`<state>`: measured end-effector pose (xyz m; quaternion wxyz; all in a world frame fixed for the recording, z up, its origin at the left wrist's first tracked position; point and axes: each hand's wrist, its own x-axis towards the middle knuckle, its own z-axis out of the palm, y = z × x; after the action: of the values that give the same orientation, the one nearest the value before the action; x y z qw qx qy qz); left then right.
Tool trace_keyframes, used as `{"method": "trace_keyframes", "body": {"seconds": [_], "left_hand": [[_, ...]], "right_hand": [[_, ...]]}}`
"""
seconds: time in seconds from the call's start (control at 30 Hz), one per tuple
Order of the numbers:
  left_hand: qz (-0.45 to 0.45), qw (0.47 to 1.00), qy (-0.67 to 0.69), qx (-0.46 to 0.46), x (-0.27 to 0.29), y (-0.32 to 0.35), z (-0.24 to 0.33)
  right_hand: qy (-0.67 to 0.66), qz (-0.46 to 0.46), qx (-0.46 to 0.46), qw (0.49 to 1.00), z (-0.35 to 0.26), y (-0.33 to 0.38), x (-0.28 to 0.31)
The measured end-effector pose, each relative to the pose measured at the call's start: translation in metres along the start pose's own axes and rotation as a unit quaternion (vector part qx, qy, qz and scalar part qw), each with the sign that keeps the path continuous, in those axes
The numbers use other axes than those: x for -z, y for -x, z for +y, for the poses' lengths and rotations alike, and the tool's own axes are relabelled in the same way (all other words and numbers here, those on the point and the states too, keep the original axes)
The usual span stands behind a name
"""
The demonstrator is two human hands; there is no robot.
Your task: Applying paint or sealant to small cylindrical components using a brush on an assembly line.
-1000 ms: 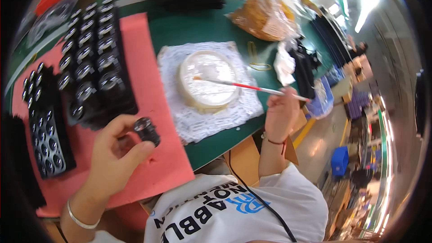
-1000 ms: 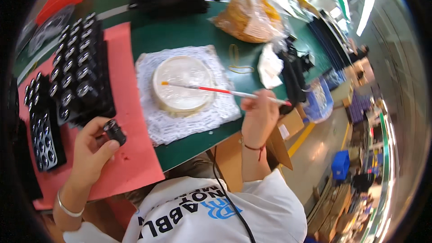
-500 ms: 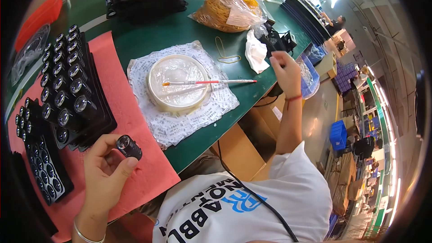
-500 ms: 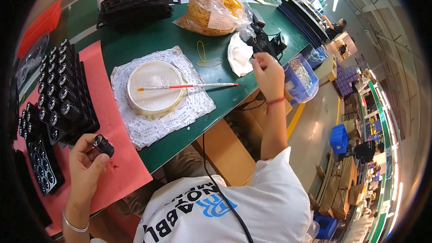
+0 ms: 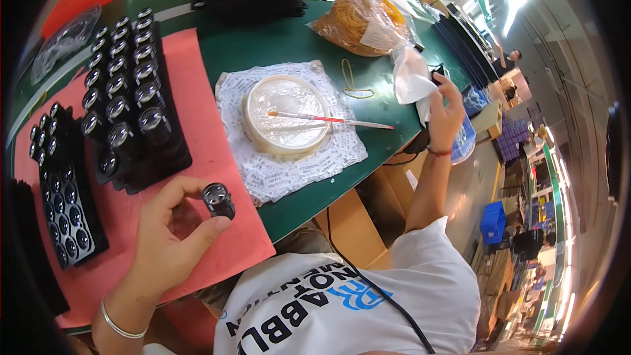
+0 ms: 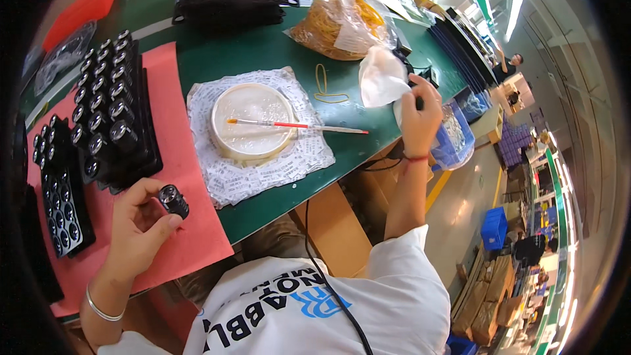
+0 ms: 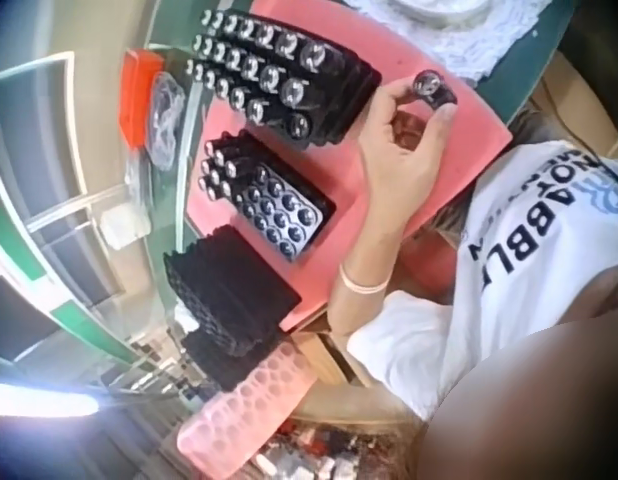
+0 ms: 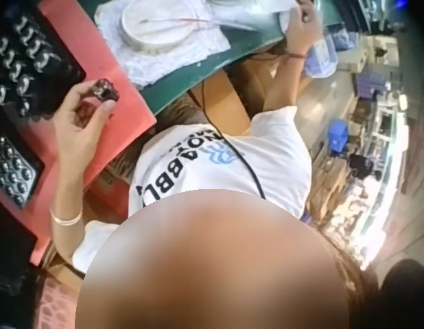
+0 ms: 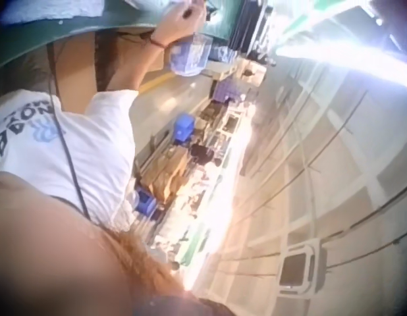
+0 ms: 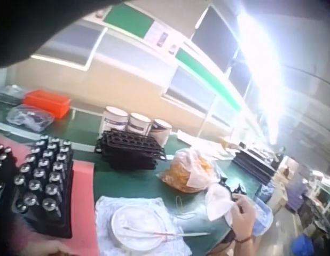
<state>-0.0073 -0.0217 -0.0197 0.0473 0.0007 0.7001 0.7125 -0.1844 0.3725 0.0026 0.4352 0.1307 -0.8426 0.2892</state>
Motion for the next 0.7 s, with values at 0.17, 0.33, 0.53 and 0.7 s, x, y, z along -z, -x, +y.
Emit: {"method": "trace_keyframes", "body": {"seconds": [0.17,0.33,0.53,0.7], "left_hand": [[-0.006,0.994,-0.084,-0.064,-0.001,-0.001,0.003],[-0.017,0.976,-0.111,-0.185,0.003,0.003,-0.001],[-0.006,0.96,-0.158,-0.231,0.003,0.003,-0.001],[0.002,0.953,-0.173,-0.248,0.001,0.002,0.002]], "right_hand": [[-0.256,-0.104,-0.008,0.961,-0.083,0.023,0.015],[-0.326,-0.292,0.139,0.888,-0.132,0.043,0.004],[-0.306,-0.364,0.239,0.846,-0.183,0.051,-0.027],[-0.288,-0.349,0.239,0.859,-0.199,0.058,-0.026]]}}
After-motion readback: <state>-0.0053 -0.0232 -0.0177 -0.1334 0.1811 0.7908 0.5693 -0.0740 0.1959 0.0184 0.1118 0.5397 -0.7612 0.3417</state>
